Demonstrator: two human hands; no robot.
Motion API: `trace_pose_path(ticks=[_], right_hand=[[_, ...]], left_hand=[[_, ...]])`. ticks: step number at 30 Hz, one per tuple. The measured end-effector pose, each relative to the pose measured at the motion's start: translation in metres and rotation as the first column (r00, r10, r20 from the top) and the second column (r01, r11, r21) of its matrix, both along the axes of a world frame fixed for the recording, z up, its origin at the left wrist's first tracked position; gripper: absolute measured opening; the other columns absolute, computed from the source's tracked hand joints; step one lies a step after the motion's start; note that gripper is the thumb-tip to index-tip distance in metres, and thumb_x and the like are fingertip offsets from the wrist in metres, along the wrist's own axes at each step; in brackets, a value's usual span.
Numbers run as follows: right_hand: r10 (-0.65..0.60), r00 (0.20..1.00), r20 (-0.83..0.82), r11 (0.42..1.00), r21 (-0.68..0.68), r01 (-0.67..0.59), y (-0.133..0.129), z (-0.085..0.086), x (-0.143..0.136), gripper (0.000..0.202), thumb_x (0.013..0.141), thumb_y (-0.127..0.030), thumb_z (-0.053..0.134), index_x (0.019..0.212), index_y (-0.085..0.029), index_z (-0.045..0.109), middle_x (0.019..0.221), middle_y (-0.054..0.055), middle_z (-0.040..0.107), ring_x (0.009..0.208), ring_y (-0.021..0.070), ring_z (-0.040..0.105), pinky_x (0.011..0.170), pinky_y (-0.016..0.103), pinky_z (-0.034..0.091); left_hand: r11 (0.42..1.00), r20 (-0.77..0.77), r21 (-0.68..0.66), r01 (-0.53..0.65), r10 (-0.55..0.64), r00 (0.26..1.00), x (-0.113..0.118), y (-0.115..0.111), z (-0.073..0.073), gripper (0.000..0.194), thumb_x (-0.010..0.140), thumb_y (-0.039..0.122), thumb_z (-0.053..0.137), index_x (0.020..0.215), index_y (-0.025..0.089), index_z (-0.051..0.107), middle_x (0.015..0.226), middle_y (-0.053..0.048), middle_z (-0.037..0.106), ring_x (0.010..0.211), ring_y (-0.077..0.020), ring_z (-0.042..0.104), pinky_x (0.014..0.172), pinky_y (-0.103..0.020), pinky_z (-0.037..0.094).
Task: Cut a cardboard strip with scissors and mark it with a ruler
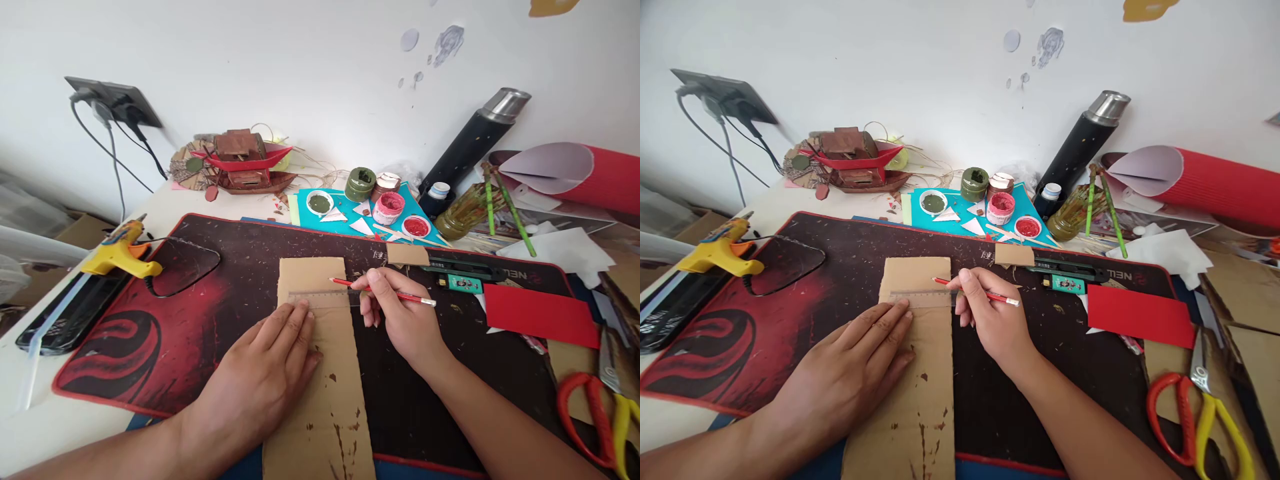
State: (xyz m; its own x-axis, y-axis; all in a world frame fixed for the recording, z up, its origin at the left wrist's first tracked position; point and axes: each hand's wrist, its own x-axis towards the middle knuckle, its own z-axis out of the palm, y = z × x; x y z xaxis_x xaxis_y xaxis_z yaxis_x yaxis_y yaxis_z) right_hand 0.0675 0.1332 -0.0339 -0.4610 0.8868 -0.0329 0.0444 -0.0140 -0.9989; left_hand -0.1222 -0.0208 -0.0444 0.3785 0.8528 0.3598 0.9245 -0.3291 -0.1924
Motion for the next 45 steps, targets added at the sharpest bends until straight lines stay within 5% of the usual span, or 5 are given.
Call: trace_pose_path(ticks=[45], right_hand=[[0.028, 1.000, -0.006, 0.999, 0.022, -0.028, -0.0013, -0.0031, 0.0002, 0.045, 0.106, -0.059, 0.068, 0.088, -0.019, 0.080, 0.062, -0.001, 0.066, 0.048, 0.0109, 0.059, 0.047, 0.023, 0.045]], left_hand=[[0.999, -0.027, 0.017, 0.032, -0.032, 0.999, -0.0008, 0.0012, 0.0016, 0.038, 0.113, 0.019, 0.049, 0.133, -0.006, 0.071, 0.137, -0.025, 0.076, 0.129, -0.0352, 0.074, 0.109, -0.046, 0.061]])
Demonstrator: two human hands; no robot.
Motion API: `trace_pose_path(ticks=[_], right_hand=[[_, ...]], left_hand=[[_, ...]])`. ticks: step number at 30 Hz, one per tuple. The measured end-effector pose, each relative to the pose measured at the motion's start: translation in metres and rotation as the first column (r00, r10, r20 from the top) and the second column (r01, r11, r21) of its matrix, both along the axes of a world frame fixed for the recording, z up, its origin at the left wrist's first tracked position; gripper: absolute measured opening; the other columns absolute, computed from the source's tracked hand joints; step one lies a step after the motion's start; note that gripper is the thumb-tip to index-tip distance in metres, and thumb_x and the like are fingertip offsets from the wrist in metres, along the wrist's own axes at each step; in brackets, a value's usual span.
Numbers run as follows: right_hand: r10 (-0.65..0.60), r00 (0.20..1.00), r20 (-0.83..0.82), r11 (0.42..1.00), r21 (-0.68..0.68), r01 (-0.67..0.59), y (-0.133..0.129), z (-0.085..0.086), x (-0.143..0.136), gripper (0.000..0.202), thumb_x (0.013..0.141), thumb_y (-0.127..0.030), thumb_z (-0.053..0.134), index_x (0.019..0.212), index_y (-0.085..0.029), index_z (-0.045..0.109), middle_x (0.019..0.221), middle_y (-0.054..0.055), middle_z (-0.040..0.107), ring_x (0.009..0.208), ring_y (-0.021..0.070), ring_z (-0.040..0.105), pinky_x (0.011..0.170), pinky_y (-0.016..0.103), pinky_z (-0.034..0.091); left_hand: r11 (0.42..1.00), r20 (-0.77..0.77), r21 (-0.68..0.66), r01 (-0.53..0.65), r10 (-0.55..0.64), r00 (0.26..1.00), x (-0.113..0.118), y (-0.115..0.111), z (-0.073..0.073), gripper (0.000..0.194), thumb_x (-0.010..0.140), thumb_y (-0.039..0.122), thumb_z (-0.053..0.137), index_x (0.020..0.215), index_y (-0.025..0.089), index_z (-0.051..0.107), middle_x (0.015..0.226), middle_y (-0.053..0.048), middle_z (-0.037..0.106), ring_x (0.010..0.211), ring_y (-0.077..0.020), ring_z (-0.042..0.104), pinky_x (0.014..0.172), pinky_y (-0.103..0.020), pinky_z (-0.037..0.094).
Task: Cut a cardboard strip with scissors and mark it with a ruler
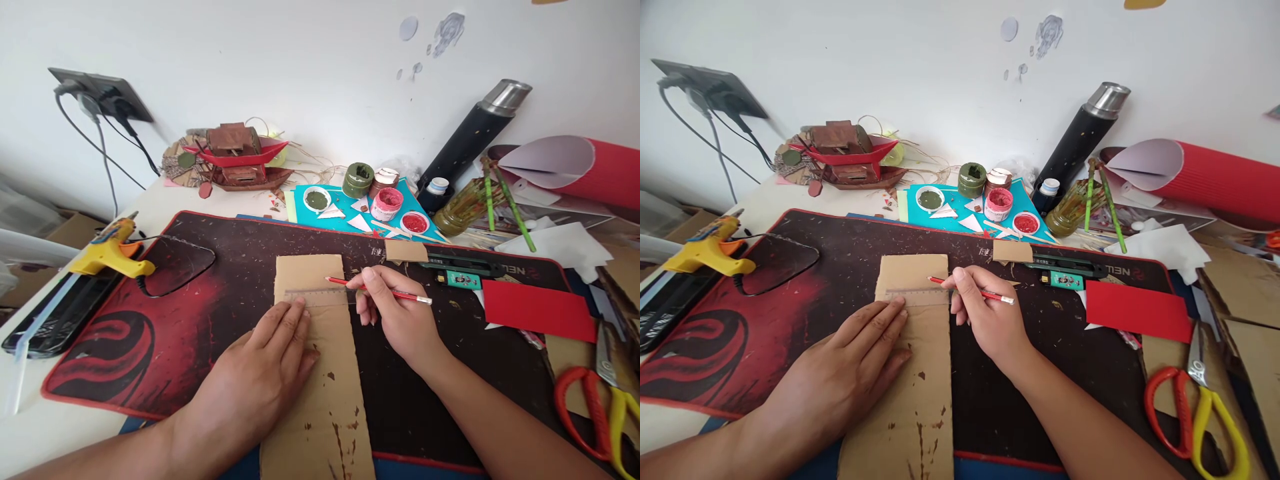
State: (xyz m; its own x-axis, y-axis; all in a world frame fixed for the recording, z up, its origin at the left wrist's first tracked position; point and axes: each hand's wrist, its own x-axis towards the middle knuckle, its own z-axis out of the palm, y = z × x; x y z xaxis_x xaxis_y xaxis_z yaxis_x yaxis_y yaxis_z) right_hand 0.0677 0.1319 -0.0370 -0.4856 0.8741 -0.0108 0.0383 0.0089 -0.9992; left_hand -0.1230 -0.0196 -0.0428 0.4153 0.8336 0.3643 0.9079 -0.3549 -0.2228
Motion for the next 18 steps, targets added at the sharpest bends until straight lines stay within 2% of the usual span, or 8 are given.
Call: trace_pose_path(ticks=[5, 11, 18], right_hand=[[-0.008, 1.000, -0.004, 1.000, -0.013, 0.008, -0.0005, 0.0006, -0.0010, 0.047, 0.103, -0.063, 0.069, 0.088, -0.019, 0.080, 0.061, -0.001, 0.066, 0.046, 0.0114, 0.059, 0.045, 0.023, 0.045], [-0.015, 1.000, -0.003, 1.000, -0.020, 0.015, -0.0001, 0.0012, -0.0013, 0.050, 0.102, -0.066, 0.070, 0.087, -0.019, 0.079, 0.059, -0.001, 0.066, 0.045, 0.0117, 0.059, 0.045, 0.024, 0.045], [-0.012, 1.000, 0.009, 1.000, -0.009, 0.013, 0.0005, 0.0007, -0.0004, 0.050, 0.102, -0.066, 0.070, 0.087, -0.019, 0.080, 0.060, -0.001, 0.066, 0.046, 0.0120, 0.059, 0.045, 0.025, 0.045]], left_hand=[[1.000, -0.007, -0.004, -0.006, 0.006, 1.000, -0.0016, -0.0004, -0.0008, 0.039, 0.115, 0.020, 0.046, 0.134, -0.003, 0.071, 0.139, -0.022, 0.076, 0.129, -0.0342, 0.075, 0.106, -0.044, 0.064], [1.000, -0.009, -0.019, -0.006, 0.006, 1.000, -0.0013, -0.0006, -0.0021, 0.039, 0.114, 0.020, 0.048, 0.135, -0.005, 0.070, 0.142, -0.025, 0.074, 0.130, -0.0364, 0.074, 0.104, -0.046, 0.066], [1.000, 0.001, -0.007, -0.001, 0.001, 1.000, 0.0002, -0.0008, -0.0010, 0.039, 0.113, 0.020, 0.049, 0.135, -0.005, 0.070, 0.139, -0.024, 0.076, 0.131, -0.0347, 0.073, 0.111, -0.045, 0.060]])
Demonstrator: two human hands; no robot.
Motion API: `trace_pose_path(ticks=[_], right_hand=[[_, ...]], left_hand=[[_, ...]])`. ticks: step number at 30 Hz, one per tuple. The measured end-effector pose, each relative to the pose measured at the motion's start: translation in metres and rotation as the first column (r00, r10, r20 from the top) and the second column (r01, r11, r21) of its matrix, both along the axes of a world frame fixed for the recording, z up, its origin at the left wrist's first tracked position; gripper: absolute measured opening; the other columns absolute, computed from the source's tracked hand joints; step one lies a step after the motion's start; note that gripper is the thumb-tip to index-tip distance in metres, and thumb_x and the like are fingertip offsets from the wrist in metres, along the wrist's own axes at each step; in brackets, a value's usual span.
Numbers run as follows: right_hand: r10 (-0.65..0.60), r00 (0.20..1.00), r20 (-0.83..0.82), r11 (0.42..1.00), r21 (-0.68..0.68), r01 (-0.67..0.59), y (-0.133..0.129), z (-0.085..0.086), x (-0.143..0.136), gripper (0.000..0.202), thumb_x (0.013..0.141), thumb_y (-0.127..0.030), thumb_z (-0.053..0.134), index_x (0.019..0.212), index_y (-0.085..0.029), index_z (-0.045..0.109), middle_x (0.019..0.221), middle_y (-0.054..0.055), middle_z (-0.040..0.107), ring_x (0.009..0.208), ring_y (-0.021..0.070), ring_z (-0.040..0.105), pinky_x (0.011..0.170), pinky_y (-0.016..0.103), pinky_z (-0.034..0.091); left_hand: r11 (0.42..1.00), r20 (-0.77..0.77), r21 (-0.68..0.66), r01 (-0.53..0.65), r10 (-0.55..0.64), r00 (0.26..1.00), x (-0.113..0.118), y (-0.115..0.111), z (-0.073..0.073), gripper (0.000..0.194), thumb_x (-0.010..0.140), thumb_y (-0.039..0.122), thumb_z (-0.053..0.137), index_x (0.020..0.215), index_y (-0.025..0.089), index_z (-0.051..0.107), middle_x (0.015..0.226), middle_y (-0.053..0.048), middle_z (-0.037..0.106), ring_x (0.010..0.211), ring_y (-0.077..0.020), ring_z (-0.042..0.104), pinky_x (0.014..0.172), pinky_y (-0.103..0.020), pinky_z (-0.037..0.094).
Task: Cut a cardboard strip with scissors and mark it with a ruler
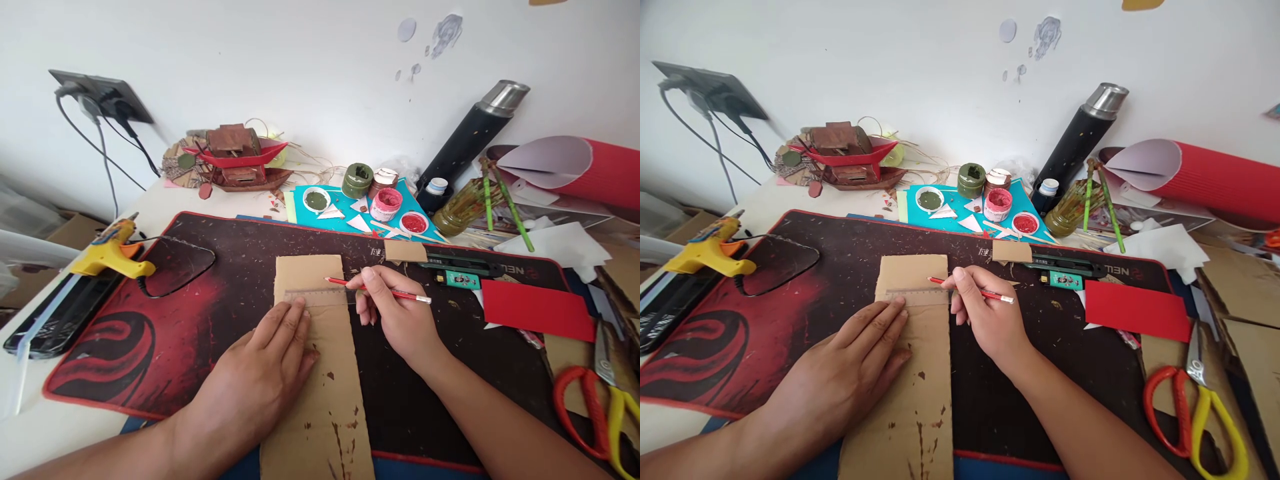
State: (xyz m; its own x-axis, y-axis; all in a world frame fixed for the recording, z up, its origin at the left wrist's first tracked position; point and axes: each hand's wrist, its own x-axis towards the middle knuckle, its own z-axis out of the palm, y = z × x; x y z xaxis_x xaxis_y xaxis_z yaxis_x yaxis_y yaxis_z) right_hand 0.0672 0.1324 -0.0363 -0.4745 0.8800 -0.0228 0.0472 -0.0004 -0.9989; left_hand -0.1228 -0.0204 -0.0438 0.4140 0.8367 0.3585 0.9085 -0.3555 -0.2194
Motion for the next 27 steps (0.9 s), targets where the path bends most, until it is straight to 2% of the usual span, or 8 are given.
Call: trace_pose_path(ticks=[9, 27], right_hand=[[0.009, 1.000, 0.004, 1.000, 0.005, -0.009, -0.0003, 0.0011, 0.0003, 0.048, 0.104, -0.064, 0.068, 0.088, -0.020, 0.079, 0.061, -0.001, 0.066, 0.047, 0.0124, 0.059, 0.046, 0.025, 0.045], [0.008, 1.000, 0.002, 1.000, -0.006, -0.008, -0.0005, 0.0002, 0.0003, 0.048, 0.104, -0.063, 0.069, 0.087, -0.020, 0.080, 0.061, -0.001, 0.066, 0.047, 0.0122, 0.059, 0.046, 0.025, 0.045]], left_hand=[[1.000, -0.027, 0.006, -0.009, 0.009, 1.000, 0.0005, 0.0008, 0.0003, 0.039, 0.114, 0.020, 0.047, 0.135, -0.004, 0.070, 0.140, -0.023, 0.076, 0.131, -0.0325, 0.073, 0.111, -0.043, 0.060], [1.000, -0.039, -0.010, 0.014, -0.015, 0.999, 0.0017, 0.0008, 0.0053, 0.039, 0.114, 0.016, 0.044, 0.131, -0.005, 0.072, 0.136, -0.024, 0.077, 0.128, -0.0358, 0.076, 0.106, -0.046, 0.065]])
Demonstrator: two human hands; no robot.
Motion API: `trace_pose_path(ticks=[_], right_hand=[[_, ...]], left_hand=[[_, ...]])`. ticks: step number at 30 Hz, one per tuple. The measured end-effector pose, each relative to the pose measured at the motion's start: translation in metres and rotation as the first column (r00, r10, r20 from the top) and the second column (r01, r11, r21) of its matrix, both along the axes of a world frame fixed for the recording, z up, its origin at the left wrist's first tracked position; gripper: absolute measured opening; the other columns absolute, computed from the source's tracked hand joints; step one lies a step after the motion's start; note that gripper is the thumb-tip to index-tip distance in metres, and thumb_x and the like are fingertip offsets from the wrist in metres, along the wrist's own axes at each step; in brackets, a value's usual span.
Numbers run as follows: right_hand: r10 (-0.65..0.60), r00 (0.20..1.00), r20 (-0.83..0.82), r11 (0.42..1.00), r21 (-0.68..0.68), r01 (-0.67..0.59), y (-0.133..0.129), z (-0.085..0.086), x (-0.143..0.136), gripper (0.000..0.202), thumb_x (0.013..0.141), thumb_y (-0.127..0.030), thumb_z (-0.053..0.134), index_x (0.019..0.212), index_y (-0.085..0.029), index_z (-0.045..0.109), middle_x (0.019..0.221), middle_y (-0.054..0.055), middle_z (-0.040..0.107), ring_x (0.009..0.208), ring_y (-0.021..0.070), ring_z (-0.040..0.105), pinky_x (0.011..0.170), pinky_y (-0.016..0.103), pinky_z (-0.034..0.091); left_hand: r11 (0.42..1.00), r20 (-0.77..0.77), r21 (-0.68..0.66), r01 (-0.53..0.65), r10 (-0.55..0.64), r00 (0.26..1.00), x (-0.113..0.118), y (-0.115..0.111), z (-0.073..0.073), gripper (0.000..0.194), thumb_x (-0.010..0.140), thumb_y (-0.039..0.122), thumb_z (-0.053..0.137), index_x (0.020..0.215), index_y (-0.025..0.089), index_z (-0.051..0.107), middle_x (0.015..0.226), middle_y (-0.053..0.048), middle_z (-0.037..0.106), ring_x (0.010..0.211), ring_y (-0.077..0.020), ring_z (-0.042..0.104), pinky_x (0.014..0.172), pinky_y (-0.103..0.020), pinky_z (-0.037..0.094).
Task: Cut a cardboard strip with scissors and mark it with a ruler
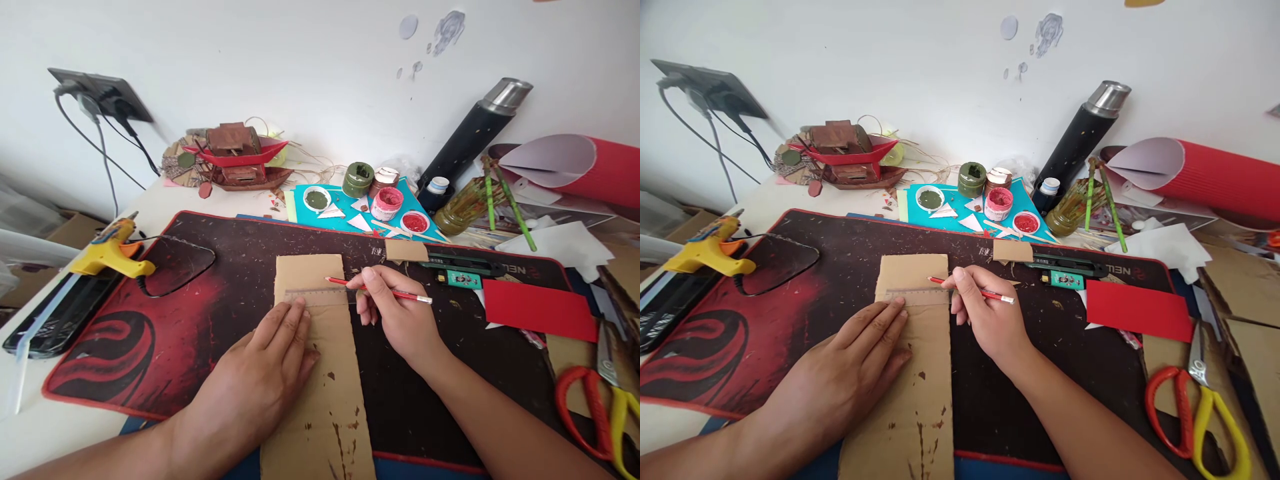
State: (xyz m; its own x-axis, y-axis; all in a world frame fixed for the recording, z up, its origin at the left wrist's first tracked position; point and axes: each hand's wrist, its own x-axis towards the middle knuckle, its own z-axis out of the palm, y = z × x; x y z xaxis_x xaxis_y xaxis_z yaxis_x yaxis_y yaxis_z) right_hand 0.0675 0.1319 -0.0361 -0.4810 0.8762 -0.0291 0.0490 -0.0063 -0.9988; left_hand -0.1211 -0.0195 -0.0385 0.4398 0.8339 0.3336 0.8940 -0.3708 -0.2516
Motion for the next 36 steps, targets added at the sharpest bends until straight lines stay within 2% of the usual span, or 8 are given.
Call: trace_pose_path(ticks=[6, 13, 20, 36], right_hand=[[-0.002, 1.000, 0.002, 1.000, 0.003, 0.002, -0.0003, 0.0003, -0.0001, 0.049, 0.103, -0.065, 0.069, 0.087, -0.020, 0.080, 0.061, -0.001, 0.066, 0.047, 0.0126, 0.059, 0.046, 0.026, 0.045], [-0.021, 1.000, 0.007, 1.000, 0.017, 0.021, -0.0003, 0.0025, -0.0006, 0.052, 0.102, -0.068, 0.069, 0.083, -0.020, 0.078, 0.054, -0.002, 0.062, 0.044, 0.0129, 0.057, 0.044, 0.025, 0.045], [-0.048, 0.999, 0.011, 0.999, 0.007, 0.048, -0.0005, 0.0036, -0.0002, 0.059, 0.100, -0.075, 0.067, 0.078, -0.020, 0.075, 0.049, -0.003, 0.057, 0.040, 0.0131, 0.057, 0.041, 0.024, 0.042], [-0.038, 0.999, 0.019, 0.999, -0.008, 0.038, 0.0003, 0.0018, -0.0008, 0.058, 0.100, -0.074, 0.067, 0.078, -0.020, 0.075, 0.049, -0.002, 0.058, 0.041, 0.0136, 0.056, 0.043, 0.025, 0.045]], left_hand=[[1.000, 0.006, -0.001, 0.008, -0.008, 1.000, -0.0005, 0.0011, -0.0011, 0.039, 0.114, 0.016, 0.043, 0.130, -0.005, 0.073, 0.136, -0.024, 0.077, 0.127, -0.0361, 0.075, 0.105, -0.046, 0.065], [1.000, 0.037, -0.009, -0.003, 0.004, 0.999, -0.0015, -0.0011, -0.0036, 0.037, 0.112, 0.018, 0.051, 0.134, -0.003, 0.071, 0.139, -0.024, 0.075, 0.133, -0.0337, 0.072, 0.113, -0.044, 0.059], [1.000, 0.002, 0.004, -0.010, 0.010, 1.000, -0.0015, -0.0002, -0.0038, 0.039, 0.113, 0.017, 0.046, 0.133, -0.004, 0.072, 0.138, -0.023, 0.076, 0.129, -0.0343, 0.074, 0.109, -0.045, 0.062], [0.999, 0.041, -0.030, -0.016, 0.017, 0.999, -0.0032, -0.0023, -0.0067, 0.038, 0.112, 0.019, 0.051, 0.136, -0.001, 0.072, 0.141, -0.023, 0.075, 0.134, -0.0337, 0.072, 0.111, -0.045, 0.061]])
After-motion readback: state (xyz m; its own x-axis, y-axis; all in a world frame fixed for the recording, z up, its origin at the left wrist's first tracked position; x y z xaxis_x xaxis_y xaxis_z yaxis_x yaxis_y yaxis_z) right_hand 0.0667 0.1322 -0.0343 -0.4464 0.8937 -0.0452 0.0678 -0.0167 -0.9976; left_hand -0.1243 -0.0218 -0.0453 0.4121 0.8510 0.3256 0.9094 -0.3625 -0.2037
